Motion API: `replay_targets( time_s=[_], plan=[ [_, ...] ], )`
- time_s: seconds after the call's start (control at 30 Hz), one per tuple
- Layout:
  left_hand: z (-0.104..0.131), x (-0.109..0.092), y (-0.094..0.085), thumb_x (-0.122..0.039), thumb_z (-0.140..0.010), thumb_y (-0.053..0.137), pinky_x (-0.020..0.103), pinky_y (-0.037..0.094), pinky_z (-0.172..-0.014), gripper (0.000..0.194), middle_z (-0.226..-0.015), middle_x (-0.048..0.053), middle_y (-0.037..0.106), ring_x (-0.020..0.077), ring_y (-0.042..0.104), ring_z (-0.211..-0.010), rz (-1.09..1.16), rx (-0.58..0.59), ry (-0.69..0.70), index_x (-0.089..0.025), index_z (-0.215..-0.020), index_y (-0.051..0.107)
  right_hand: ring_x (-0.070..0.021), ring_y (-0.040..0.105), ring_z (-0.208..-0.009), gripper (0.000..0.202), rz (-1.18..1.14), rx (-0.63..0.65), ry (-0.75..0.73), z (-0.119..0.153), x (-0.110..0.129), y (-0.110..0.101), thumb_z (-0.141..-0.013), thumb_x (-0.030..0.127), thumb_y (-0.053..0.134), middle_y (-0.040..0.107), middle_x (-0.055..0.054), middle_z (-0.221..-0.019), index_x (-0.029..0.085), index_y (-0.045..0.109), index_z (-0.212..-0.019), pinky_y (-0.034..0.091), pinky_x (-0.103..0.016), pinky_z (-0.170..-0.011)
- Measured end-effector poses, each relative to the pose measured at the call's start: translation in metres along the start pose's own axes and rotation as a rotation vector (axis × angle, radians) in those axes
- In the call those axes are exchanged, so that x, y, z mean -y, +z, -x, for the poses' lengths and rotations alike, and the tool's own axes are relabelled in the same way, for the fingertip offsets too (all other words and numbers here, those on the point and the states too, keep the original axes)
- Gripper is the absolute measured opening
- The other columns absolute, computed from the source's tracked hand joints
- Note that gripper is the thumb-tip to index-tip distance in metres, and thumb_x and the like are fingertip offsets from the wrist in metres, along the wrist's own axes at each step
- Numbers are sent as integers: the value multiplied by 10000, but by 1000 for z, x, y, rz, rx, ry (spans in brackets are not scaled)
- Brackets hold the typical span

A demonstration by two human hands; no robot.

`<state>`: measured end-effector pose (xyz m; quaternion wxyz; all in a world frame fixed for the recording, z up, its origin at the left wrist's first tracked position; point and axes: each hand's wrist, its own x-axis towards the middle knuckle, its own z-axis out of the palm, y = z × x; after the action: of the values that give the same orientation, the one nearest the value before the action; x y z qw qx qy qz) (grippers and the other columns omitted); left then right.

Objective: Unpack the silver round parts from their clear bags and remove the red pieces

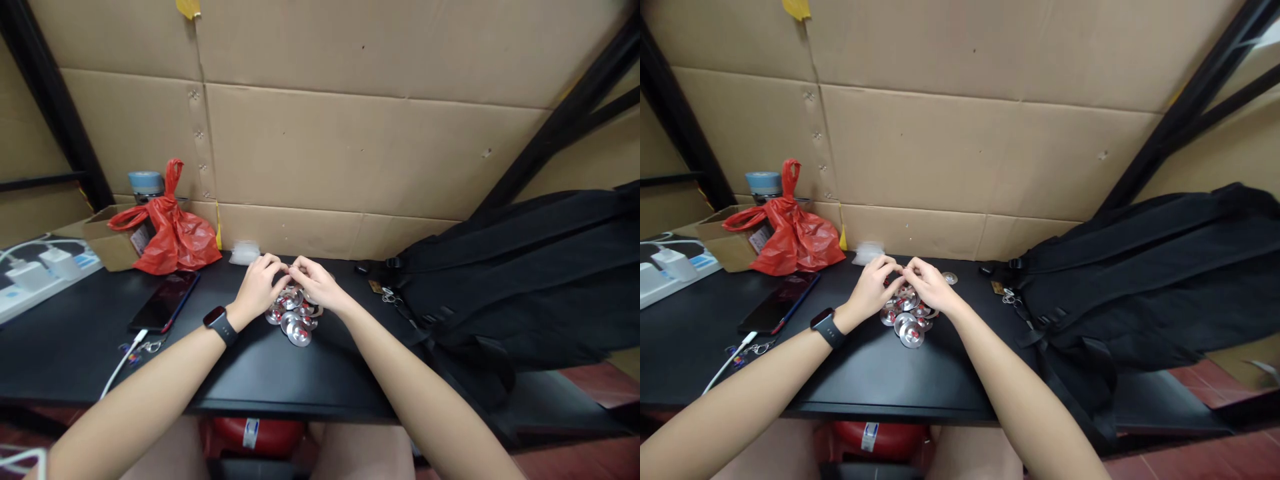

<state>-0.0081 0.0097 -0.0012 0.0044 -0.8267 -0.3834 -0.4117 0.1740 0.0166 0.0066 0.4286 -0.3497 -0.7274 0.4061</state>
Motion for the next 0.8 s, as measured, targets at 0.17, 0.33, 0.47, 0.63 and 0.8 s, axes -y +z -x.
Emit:
replay_targets(
  time_s=[0.17, 0.33, 0.47, 0.63, 0.8],
  plan=[
    [-5, 0, -10, -282, -953, 505, 370, 428, -903, 152, -1045, 70, 597, 222, 551, -996, 11, 30, -17, -193, -966, 627, -151, 652, -754, 371, -175, 42, -7, 3, 10, 5, -765, 494, 737, 640, -15, -985, 230, 505, -883, 564, -294, -695],
    [-11, 21, -19, -293, -952, 494, 348, 386, -886, 160, -1019, 48, 616, 215, 556, -1007, -94, 39, -64, -195, -915, 616, -140, 683, -766, 394, -139, -83, -31, -1, 7, -2, -735, 441, 759, 610, -47, -1179, 230, 520, -968, 550, -287, -695],
    [-10, 52, -22, -322, -941, 504, 346, 383, -838, 186, -993, 52, 621, 230, 553, -979, -201, 82, -145, -203, -882, 635, -160, 673, -745, 382, 93, -241, -36, -4, -6, -37, -737, 447, 727, 646, -60, -1099, 220, 529, -972, 526, -292, -658],
    [-6, 73, -20, -316, -936, 474, 341, 395, -820, 209, -1017, 65, 632, 232, 560, -982, -259, 246, -140, -212, -898, 651, -184, 645, -762, 273, 640, -274, 4, -1, -37, -83, -679, 304, 762, 706, -23, -856, 213, 598, -878, 501, -317, -755],
    [-4, 70, -17, -303, -914, 495, 354, 392, -832, 190, -998, 67, 637, 246, 563, -995, -299, 281, -109, -217, -875, 661, -184, 654, -744, 220, 736, -193, 104, 0, -68, -96, -671, 288, 775, 723, -18, -803, 202, 654, -833, 485, -286, -713]
  ],
)
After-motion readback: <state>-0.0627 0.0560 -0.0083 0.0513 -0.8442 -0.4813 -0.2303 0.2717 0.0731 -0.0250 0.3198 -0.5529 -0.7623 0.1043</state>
